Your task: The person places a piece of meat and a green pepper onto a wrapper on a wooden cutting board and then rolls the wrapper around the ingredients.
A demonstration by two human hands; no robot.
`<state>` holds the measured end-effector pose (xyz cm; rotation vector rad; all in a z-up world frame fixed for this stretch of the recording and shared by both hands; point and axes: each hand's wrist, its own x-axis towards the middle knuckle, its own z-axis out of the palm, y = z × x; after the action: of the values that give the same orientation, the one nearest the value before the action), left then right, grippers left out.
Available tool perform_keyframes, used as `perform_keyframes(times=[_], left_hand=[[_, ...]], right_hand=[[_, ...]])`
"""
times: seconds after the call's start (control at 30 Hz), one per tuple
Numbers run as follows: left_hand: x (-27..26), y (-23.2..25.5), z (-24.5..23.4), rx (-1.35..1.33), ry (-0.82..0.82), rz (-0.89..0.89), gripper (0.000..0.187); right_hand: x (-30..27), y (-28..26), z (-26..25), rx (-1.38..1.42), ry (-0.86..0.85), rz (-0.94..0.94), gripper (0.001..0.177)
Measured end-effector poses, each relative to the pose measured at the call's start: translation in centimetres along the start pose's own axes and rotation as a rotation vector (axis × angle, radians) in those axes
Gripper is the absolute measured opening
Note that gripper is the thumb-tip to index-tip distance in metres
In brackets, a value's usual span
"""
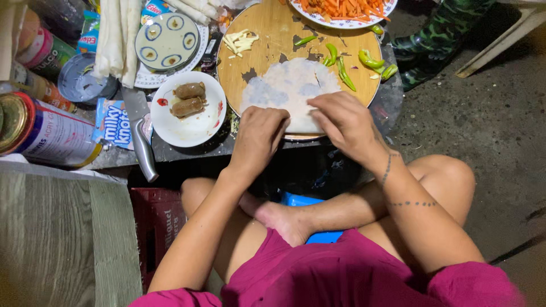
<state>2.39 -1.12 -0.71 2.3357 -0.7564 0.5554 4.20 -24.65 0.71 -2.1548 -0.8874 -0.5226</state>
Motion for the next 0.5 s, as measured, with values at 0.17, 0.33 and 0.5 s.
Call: perform_keyframes(times=[0.17, 0.33, 0.5], left_hand=[[0.8, -0.5, 0.3, -0.023, 0.025, -0.142, 0.022], [1.4, -0.7, 0.3, -0.084, 0.073, -0.157, 0.032], [0.4, 0.7, -1.0, 0.153, 0.162, 0.007, 0.025]], right_hand=[[-1.7, -3.5, 0.8, -0.156, 0.022, -0.111, 0.031], [-1.5, -3.6, 2.6, -0.22, -0.057, -0.114, 0.043], [-1.2, -2.7, 3.6, -0.217, -0.068, -0.077, 0.037]])
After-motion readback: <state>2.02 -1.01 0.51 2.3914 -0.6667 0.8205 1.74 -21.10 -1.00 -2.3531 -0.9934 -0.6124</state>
